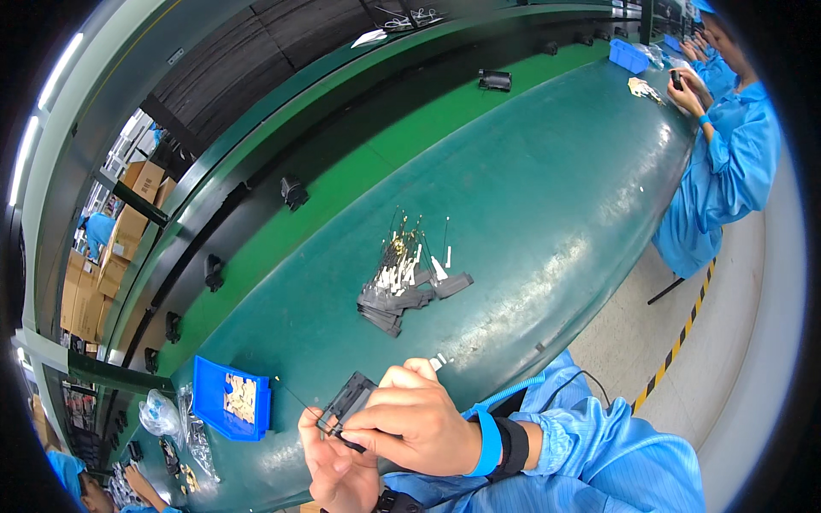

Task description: Assembling small metal pins and plastic components into a larger housing unit on a factory assembly line.

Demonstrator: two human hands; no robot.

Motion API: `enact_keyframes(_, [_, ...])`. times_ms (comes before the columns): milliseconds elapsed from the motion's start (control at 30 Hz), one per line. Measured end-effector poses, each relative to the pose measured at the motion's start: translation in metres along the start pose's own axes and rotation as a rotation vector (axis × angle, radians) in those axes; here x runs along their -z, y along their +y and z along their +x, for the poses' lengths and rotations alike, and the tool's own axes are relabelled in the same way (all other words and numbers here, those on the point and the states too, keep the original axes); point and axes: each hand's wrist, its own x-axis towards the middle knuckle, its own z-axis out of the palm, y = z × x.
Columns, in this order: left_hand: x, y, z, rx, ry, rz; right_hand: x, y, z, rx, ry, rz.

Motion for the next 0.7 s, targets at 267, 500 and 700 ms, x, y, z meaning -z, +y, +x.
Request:
enact_keyframes(267, [0.0053,0.0007,0.0008,0.037,-0.037,0.041,-0.0030,-0.0004,-0.0013,-0.044,0.003,0.019])
enact_keyframes(500, [0.0052,-0.0004,0.0016,0.026,-0.025,0.103,-0.0038,-0.0004,-0.0033,-0.075,0.011,0.035])
enact_keyframes(700, [0.0038,-0.0016,0.0004,0.015,-0.001,0.134,-0.0051,-0.0001,-0.0065,-0.045,0.042,0.026])
